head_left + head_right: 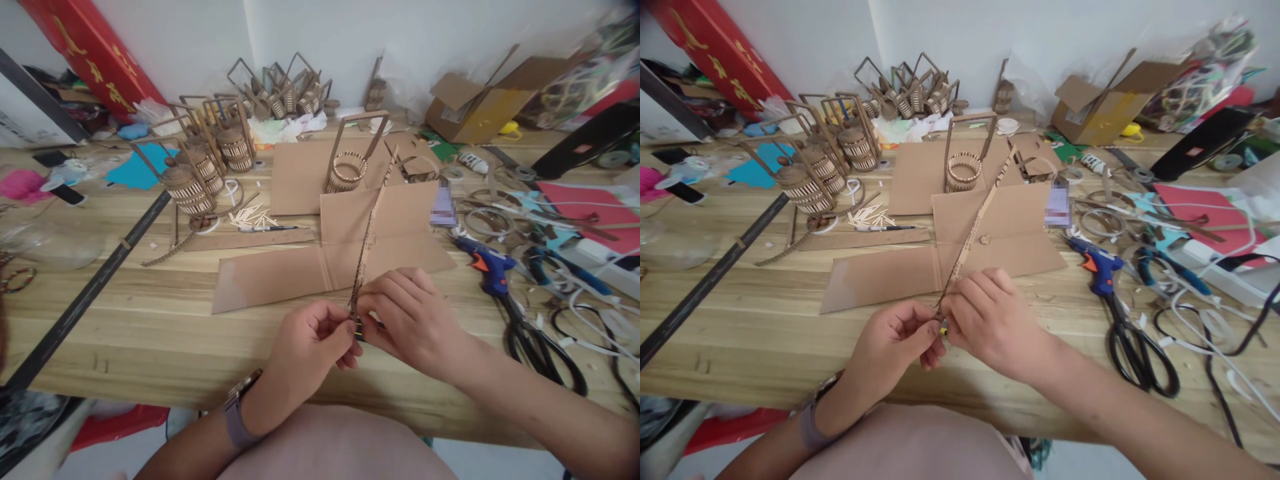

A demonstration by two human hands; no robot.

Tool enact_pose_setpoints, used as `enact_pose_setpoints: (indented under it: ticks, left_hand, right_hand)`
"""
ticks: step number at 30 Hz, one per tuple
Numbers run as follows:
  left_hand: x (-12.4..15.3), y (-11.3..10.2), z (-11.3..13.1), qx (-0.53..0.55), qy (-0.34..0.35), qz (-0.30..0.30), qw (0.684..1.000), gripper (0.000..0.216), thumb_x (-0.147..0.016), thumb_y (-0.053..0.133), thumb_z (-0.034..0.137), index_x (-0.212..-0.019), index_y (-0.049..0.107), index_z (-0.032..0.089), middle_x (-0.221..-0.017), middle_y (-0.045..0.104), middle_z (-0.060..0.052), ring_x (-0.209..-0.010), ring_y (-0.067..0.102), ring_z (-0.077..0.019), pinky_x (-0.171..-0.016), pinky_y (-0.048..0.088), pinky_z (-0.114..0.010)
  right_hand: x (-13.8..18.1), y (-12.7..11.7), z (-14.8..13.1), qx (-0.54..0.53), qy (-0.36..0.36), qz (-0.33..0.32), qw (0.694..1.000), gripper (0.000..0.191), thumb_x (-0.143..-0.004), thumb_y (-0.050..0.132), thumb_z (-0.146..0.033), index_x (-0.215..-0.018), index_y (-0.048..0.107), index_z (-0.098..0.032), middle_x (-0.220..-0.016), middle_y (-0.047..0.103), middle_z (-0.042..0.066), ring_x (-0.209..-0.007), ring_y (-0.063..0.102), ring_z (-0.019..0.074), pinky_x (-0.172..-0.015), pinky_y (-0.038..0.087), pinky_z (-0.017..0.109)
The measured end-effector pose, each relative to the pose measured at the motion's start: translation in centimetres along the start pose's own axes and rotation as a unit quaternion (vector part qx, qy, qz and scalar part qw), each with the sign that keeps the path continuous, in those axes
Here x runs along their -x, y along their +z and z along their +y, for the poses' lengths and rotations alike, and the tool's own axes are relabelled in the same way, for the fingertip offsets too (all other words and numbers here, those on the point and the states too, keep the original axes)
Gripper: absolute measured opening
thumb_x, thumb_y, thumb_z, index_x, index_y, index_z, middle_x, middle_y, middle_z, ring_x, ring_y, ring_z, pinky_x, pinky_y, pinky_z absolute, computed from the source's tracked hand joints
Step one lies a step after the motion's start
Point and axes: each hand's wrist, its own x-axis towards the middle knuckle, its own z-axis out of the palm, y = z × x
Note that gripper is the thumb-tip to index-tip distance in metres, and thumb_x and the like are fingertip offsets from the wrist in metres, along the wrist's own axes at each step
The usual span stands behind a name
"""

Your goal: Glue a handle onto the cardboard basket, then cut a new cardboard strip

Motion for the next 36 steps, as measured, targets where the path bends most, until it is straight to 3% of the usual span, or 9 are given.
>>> enact_pose_setpoints:
  ticks: [4,7,10,13,18,27,36]
  left_hand:
    - [0.0,-0.1,0.0,-0.017,0.005,-0.002,1.0,0.023,-0.073,0.072,0.037,-0.073,0.059,0.017,-0.057,0.065,0.001,-0.047,0.059,-0.0098,-0.047,0.048,-0.02]
    - [-0.1,-0.2,0.0,-0.025,0.007,-0.002,1.0,0.025,-0.074,0.072,0.039,-0.074,0.059,0.018,-0.057,0.065,0.001,-0.048,0.059,-0.0105,-0.048,0.049,-0.02]
    - [-0.1,-0.3,0.0,-0.023,0.01,-0.004,1.0,0.026,-0.075,0.072,0.04,-0.073,0.06,0.017,-0.057,0.064,0.001,-0.049,0.058,-0.0102,-0.048,0.048,-0.02]
    - [-0.2,-0.2,-0.1,-0.019,0.009,0.0,1.0,0.027,-0.075,0.073,0.041,-0.073,0.061,0.016,-0.056,0.064,0.001,-0.048,0.057,-0.0093,-0.047,0.047,-0.019]
    - [-0.2,-0.2,-0.2,-0.014,0.009,-0.006,1.0,0.03,-0.075,0.074,0.043,-0.075,0.062,0.016,-0.057,0.064,0.002,-0.047,0.057,-0.0089,-0.047,0.047,-0.018]
    - [-0.1,-0.4,-0.4,-0.034,0.041,-0.016,0.998,0.021,-0.083,0.067,0.035,-0.078,0.062,0.016,-0.06,0.064,0.001,-0.05,0.057,-0.008,-0.049,0.047,-0.017]
    - [0.0,-0.5,-0.7,-0.12,0.109,-0.034,0.986,0.013,-0.089,0.057,0.023,-0.08,0.063,0.016,-0.065,0.066,0.001,-0.054,0.059,-0.0086,-0.052,0.046,-0.017]
  right_hand:
    - [0.4,0.4,-0.4,-0.121,0.095,0.001,0.988,0.012,-0.09,0.052,-0.013,-0.081,0.052,-0.022,-0.076,0.065,0.0,-0.072,0.062,0.0147,-0.067,0.042,0.03]
    - [1.0,0.7,-0.7,-0.14,0.124,0.027,0.982,0.01,-0.092,0.054,-0.013,-0.087,0.055,-0.022,-0.08,0.067,0.001,-0.076,0.063,0.0151,-0.068,0.045,0.029]
    - [1.5,0.6,-1.0,-0.076,0.081,0.058,0.992,0.009,-0.092,0.058,-0.015,-0.099,0.06,-0.021,-0.089,0.071,0.003,-0.08,0.065,0.0164,-0.073,0.045,0.032]
    - [1.6,-0.1,-1.0,0.009,0.004,0.038,0.999,0.02,-0.094,0.051,-0.011,-0.107,0.064,-0.019,-0.094,0.075,0.005,-0.084,0.066,0.0176,-0.076,0.043,0.035]
    - [0.9,-1.5,-0.8,0.102,-0.101,0.018,0.989,0.033,-0.096,0.038,-0.009,-0.096,0.069,-0.018,-0.093,0.077,0.006,-0.083,0.065,0.0177,-0.073,0.041,0.036]
    - [0.2,-1.8,-1.2,0.103,-0.094,0.001,0.99,0.038,-0.097,0.035,-0.008,-0.086,0.07,-0.017,-0.081,0.074,0.005,-0.069,0.06,0.0177,-0.072,0.041,0.037]
    - [0.2,-1.1,-1.0,0.114,-0.082,0.005,0.99,0.032,-0.096,0.041,-0.009,-0.081,0.068,-0.016,-0.078,0.071,0.007,-0.07,0.057,0.0199,-0.07,0.04,0.038]
